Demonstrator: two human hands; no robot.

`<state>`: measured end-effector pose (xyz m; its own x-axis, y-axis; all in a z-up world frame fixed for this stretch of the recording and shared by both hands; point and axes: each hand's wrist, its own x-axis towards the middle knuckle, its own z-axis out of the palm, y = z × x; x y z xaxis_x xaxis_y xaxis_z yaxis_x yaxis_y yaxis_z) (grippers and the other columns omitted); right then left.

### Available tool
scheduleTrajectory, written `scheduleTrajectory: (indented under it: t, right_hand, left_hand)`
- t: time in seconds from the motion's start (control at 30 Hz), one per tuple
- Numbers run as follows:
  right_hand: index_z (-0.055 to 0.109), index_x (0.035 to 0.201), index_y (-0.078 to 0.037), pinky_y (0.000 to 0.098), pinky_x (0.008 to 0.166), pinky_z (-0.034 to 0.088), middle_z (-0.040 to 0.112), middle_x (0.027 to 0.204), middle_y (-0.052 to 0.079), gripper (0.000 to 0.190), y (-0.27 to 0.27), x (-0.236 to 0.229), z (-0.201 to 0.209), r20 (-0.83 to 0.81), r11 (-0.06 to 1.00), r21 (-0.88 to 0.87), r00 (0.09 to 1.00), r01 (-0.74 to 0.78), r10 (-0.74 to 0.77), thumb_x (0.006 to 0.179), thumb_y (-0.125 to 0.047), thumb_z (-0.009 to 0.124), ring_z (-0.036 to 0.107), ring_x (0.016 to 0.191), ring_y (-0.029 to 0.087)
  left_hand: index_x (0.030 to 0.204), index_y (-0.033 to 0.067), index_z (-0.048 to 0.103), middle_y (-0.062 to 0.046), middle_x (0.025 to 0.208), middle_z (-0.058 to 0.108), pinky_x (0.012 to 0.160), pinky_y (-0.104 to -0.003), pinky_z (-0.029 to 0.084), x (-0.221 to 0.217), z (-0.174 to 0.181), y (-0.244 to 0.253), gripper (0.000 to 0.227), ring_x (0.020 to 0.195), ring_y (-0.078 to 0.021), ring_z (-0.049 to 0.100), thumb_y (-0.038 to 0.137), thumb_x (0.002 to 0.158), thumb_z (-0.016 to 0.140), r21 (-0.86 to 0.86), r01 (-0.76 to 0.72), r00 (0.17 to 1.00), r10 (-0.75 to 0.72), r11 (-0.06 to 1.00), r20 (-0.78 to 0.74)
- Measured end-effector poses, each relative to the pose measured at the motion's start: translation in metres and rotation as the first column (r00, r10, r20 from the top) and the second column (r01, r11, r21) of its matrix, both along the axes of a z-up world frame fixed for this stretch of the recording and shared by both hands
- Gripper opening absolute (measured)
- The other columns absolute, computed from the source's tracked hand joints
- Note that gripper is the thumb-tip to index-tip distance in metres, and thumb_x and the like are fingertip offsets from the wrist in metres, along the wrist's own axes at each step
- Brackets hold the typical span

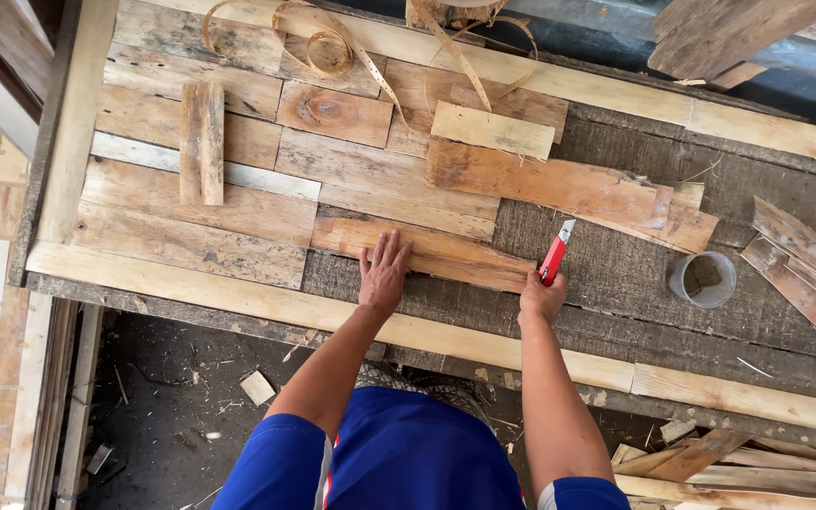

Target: Arranging and cutting thin wood strips to create a patterned surface on a workbench.

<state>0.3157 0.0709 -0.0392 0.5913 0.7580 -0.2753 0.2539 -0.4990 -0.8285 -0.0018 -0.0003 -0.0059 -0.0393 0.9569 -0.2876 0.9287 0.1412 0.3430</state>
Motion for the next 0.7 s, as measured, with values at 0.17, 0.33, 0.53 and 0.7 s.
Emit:
scheduleTrajectory:
  t: [0.17,0.33,0.53,0.7]
  right_hand:
    - [0.060,0.100,-0.005,0.0309,0.066,0.048,0.062,0.083,0.000,0.019,-0.001,0.004,-0.008,0.004,0.999,0.046,1.000,0.001,-0.001,0.091,-0.007,0.077,0.054,0.073,0.011]
    - [0.061,0.100,-0.005,0.0309,0.066,0.048,0.061,0.083,0.000,0.019,-0.001,0.006,-0.012,-0.001,0.999,0.046,1.000,0.011,-0.011,0.092,-0.010,0.077,0.054,0.072,0.012]
    - [0.062,0.102,-0.006,0.0307,0.067,0.048,0.062,0.083,-0.001,0.019,-0.002,0.008,-0.015,-0.039,0.998,0.063,0.999,0.008,-0.006,0.091,-0.011,0.077,0.055,0.073,0.011]
    - [0.063,0.104,-0.006,0.0301,0.070,0.049,0.063,0.086,0.000,0.019,-0.004,0.011,-0.015,-0.051,0.998,0.057,0.999,0.021,-0.018,0.092,-0.013,0.076,0.057,0.076,0.011]
  left_hand:
    - [0.161,0.0263,0.028,-0.004,0.173,0.013,0.125,-0.059,0.008,0.000,0.008,0.001,0.064,0.159,-0.0264,0.010,0.014,0.102,0.049,-0.017,-0.017,0.999,0.018,1.000,0.029]
    - [0.160,0.0260,0.030,-0.005,0.172,0.015,0.125,-0.059,0.009,0.000,0.005,0.001,0.060,0.159,-0.0270,0.011,0.016,0.104,0.049,0.017,-0.024,0.999,0.023,1.000,0.049]
    - [0.159,0.0244,0.032,-0.006,0.172,0.015,0.123,-0.060,0.011,0.000,0.003,0.003,0.061,0.158,-0.0278,0.012,0.013,0.102,0.050,0.016,-0.011,1.000,0.011,1.000,0.009]
    - [0.157,0.0205,0.033,-0.008,0.171,0.015,0.125,-0.059,0.011,0.005,0.047,0.008,0.065,0.159,-0.0287,0.011,0.029,0.098,0.056,-0.099,-0.039,0.997,0.045,0.994,0.057]
